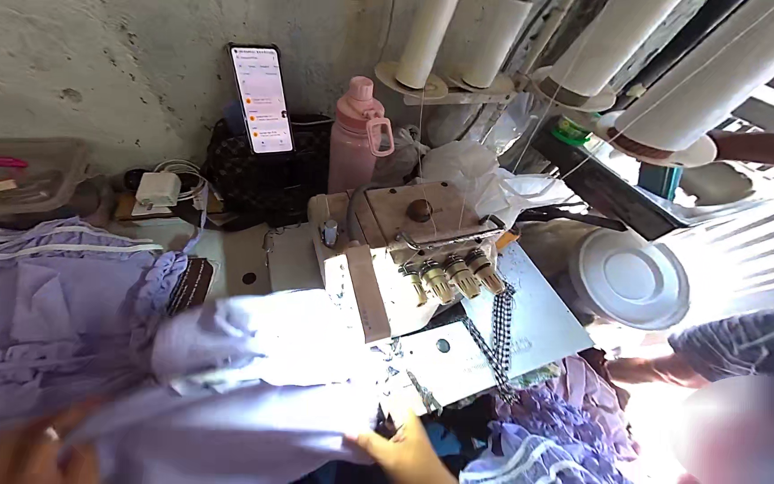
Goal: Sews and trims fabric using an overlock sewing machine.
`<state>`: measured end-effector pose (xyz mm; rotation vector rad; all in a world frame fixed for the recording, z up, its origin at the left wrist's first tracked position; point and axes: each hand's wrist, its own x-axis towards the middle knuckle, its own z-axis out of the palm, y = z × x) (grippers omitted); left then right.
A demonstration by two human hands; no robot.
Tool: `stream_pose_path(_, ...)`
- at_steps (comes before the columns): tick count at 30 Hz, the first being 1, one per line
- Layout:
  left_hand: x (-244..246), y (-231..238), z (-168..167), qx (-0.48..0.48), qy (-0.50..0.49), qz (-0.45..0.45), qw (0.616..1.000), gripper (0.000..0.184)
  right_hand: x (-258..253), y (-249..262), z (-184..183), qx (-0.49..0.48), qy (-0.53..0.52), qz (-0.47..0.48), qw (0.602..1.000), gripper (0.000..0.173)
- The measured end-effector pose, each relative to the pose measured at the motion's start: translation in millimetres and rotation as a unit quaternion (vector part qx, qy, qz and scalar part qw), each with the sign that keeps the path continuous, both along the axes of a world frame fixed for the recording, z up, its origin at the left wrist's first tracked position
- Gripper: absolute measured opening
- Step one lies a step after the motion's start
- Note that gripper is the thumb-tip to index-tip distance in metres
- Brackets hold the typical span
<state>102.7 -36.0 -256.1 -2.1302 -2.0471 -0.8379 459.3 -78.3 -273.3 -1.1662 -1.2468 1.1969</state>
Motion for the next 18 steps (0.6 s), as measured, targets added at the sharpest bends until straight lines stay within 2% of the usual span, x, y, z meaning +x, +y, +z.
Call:
stream_pose_path(2, -6, 48, 25, 0.077, 0.002, -0.033, 0.996, 0.036, -24, -9, -6, 0.002, 0.03, -0.028, 0.999, 0.01)
stream_pose_path(5, 73, 66, 66, 0.169, -0.027, -0.148, 0.974, 0.032, -27, -4, -19, 0.019, 0.033, -0.072, 0.997, 0.014)
stream_pose_path(7, 135, 50, 65, 0.152, -0.035, -0.234, 0.96, 0.026, -20, -3, -17, -0.011, 0.065, -0.088, 0.994, 0.015)
stream_pose_path(9, 178, 41, 45, 0.137, -0.002, -0.26, 0.956, 0.031, -13, -1, -7, -0.07, 0.149, -0.075, 0.984, 0.013)
stream_pose_path(11, 191, 40, 33, 0.122, 0.027, -0.248, 0.961, 0.038, -3, 6, 2, -0.115, 0.216, -0.051, 0.968, 0.003)
stream_pose_path(13, 191, 39, 33, 0.114, 0.033, -0.243, 0.963, 0.039, 4, 16, 3, -0.125, 0.233, -0.048, 0.963, 0.008)
stream_pose_path(18, 188, 38, 42, 0.072, 0.002, -0.236, 0.969, 0.033, 2, 30, -11, -0.068, 0.143, -0.075, 0.985, 0.005)
